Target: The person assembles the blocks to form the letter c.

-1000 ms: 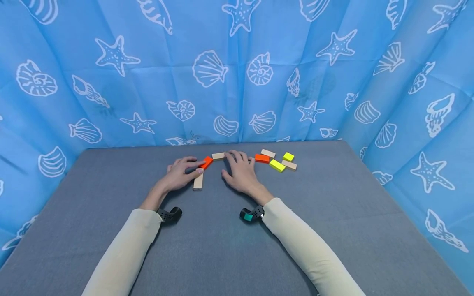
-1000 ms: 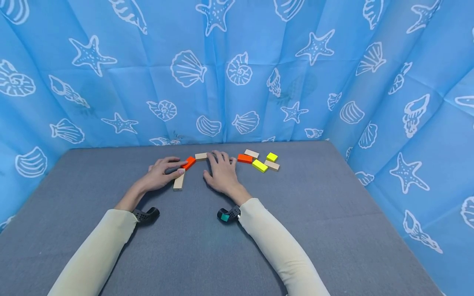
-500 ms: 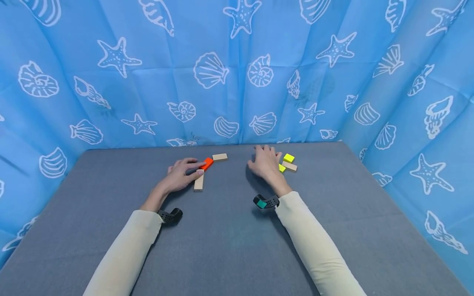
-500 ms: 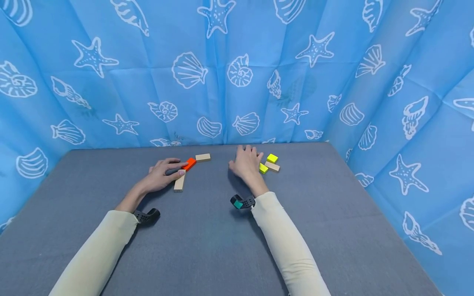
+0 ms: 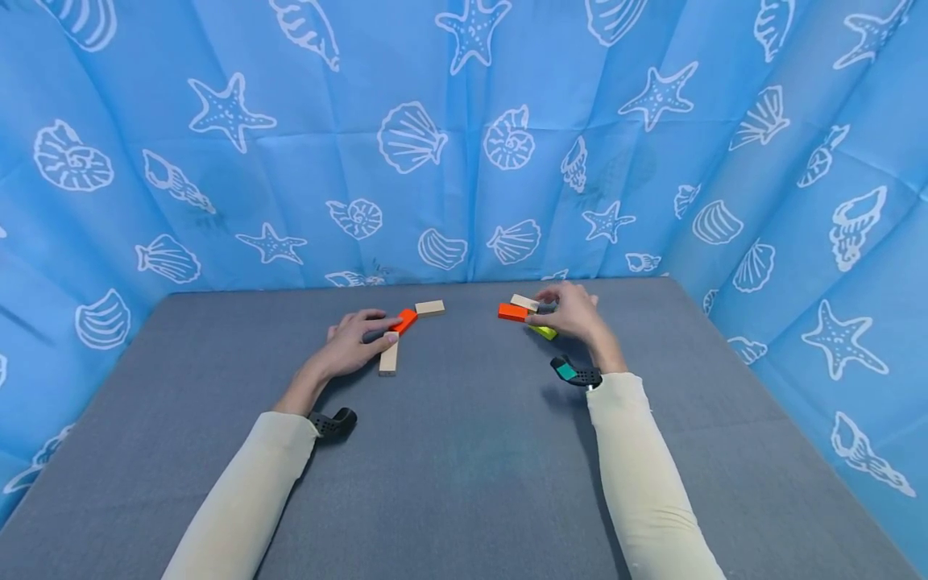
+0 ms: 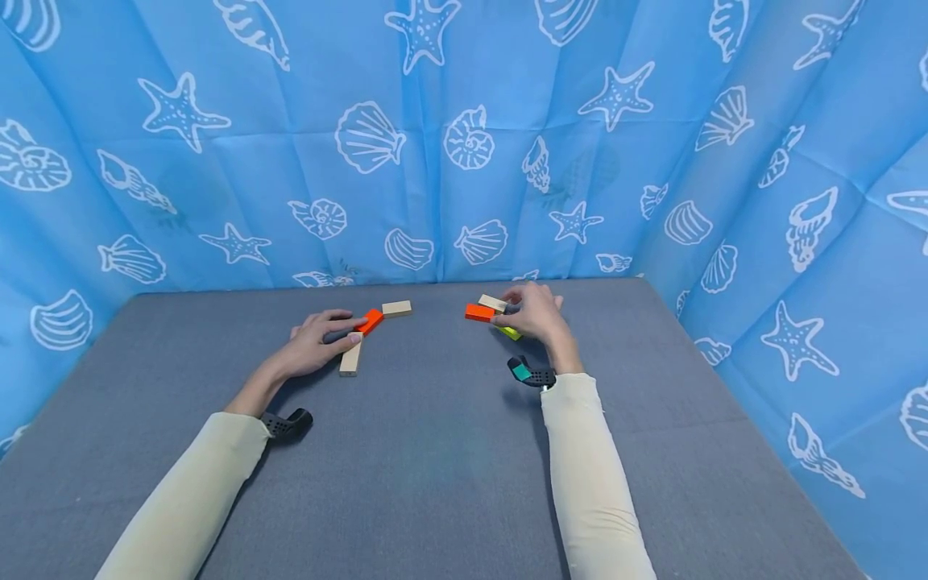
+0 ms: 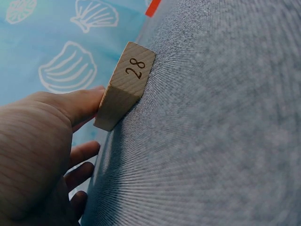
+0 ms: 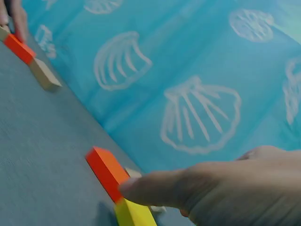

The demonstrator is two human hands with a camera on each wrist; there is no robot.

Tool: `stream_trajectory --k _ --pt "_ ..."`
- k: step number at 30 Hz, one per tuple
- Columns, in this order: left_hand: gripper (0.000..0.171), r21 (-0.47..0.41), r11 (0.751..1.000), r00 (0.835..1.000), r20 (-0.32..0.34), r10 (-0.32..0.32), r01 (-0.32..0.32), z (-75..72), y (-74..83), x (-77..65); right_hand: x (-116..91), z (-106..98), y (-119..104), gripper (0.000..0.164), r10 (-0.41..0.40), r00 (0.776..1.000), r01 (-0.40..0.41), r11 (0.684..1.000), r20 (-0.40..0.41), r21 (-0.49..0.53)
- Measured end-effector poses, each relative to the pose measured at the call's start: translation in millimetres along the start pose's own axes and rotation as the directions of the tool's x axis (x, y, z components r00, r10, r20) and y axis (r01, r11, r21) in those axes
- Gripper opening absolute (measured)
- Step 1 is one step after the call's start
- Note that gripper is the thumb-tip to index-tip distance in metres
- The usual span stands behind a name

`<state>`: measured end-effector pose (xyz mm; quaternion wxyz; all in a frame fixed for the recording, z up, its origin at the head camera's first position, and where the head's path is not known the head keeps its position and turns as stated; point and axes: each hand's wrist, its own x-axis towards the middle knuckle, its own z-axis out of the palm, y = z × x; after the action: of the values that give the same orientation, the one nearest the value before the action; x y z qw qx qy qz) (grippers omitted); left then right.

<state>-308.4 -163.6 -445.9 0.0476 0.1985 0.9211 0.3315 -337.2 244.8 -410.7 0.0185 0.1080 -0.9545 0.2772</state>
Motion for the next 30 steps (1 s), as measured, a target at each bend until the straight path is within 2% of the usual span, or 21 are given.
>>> stream_trajectory --k 7,11,15,24,30 --pt "0.052 0.0 1.0 1.0 -0.001 0.012 -0.012 -0.1 -0.4 0.0 -9 0 31 0.048 0.057 0.998 -0.06 0.991 0.025 0.12" --pt "0.052 -0.002 1.0 1.0 0.002 0.012 -0.012 -0.2 -0.3 -0.2 -11 5 37 0.05 0.08 0.997 -0.082 0.982 0.021 0.169" --pt "0.052 0.003 1.0 1.0 0.002 0.01 -0.01 0.2 -0.5 -0.2 -11 9 39 0.046 0.061 0.998 -0.062 0.985 0.009 0.16" --pt "0.053 0.006 1.0 1.0 0.008 -0.003 0.003 1.3 -0.3 -0.3 -9 8 31 0.043 0.038 0.999 -0.037 0.985 -0.002 0.17" --pt "0.052 0.004 1.0 1.0 0.002 0.005 -0.005 0.8 -1.0 -0.1 -1 17 3 0.038 -0.07 0.995 0.084 0.966 -0.067 0.244"
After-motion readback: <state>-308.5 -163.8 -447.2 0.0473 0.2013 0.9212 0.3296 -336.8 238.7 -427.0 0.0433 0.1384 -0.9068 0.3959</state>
